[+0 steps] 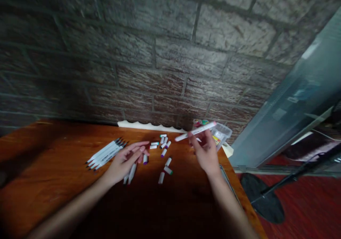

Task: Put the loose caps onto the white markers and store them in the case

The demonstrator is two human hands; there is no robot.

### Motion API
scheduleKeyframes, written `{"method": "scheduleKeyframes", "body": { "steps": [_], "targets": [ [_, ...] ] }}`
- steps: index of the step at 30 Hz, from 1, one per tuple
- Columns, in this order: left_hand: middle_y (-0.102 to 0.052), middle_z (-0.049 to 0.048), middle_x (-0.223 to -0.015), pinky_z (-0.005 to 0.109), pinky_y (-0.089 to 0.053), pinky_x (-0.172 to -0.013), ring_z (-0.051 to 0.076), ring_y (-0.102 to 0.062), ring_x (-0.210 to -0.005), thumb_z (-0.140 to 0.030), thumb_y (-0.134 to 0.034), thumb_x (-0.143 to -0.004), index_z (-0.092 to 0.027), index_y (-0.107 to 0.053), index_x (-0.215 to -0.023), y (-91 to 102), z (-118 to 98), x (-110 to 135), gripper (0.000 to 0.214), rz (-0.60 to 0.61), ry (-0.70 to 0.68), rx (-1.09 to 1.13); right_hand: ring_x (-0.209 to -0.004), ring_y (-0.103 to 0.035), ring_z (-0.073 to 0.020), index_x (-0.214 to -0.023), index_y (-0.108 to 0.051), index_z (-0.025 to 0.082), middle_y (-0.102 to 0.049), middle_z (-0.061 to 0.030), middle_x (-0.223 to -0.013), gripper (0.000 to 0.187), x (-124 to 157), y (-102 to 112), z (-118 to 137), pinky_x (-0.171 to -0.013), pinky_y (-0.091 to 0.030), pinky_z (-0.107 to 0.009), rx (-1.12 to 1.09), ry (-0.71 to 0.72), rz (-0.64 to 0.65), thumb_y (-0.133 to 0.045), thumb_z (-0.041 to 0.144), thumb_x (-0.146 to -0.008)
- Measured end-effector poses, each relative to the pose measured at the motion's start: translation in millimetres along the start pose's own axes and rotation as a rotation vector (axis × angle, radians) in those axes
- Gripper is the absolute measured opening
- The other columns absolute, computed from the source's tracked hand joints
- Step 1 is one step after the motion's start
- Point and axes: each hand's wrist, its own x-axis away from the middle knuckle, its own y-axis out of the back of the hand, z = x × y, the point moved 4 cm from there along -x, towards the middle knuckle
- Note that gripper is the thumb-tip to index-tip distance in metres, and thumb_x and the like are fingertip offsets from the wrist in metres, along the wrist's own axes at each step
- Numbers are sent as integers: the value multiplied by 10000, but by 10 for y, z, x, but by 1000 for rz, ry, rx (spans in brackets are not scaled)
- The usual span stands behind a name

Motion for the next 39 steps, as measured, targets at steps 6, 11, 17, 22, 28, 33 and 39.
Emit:
{"method": "scheduleKeyframes", "body": {
  "steps": [6,11,17,22,28,33,39],
  "targets": [
    [-716,30,-804,247,-469,-659,150,-617,-704,-405,-579,-930,-166,-642,-1192,-28,-442,-184,360,47,-123,-173,-714,-645,-189,-958,-577,204,-687,-52,-820,348,-734,778,76,-632,-498,-302,351,115,-180,-666,510,-816],
    [-687,15,-739,239,-448,-584,140,-584,-615,-418,-534,-948,-161,-642,-1169,112,-168,-170,356,-14,-106,-210,-630,-661,-181,-848,-647,195,-741,-69,-810,244,-952,727,-98,-627,-484,-294,626,76,-15,-655,438,-824],
    [-668,8,-701,228,-468,-614,143,-604,-649,-401,-511,-962,-144,-639,-1146,359,135,-141,341,-94,-104,-355,-680,-714,-210,-749,-725,206,-763,-66,-763,170,-1044,522,-284,-653,-491,-279,765,31,169,-688,362,-805],
    [-690,16,-749,228,-510,-698,151,-652,-717,-364,-493,-968,-155,-642,-1168,316,106,-93,326,-4,-136,-465,-839,-735,-207,-1145,-689,152,-777,-110,-1008,334,-1083,515,-267,-716,-529,-274,731,71,189,-610,334,-876],
    [-688,14,-741,209,-484,-644,150,-644,-692,-378,-473,-975,-166,-647,-1175,301,108,-88,340,27,-151,-588,-745,-724,-202,-901,-774,193,-795,-74,-899,199,-1038,573,-214,-723,-523,-287,728,90,210,-598,268,-846],
    [-720,29,-799,232,-438,-677,159,-639,-687,-386,-461,-973,-186,-682,-1125,432,55,-123,335,82,-186,-774,-706,-711,-226,-908,-771,176,-791,-112,-907,279,-838,632,-136,-687,-529,-327,704,105,37,-542,331,-874],
    [-564,-17,-564,241,-306,-550,135,-483,-534,-486,-497,-927,-209,-649,-673,649,79,-167,405,253,-98,-956,-958,-680,-239,-980,-730,202,-762,-107,-999,303,-13,-238,79,-872,-522,-388,552,334,77,-456,331,-965]
  ]
}}
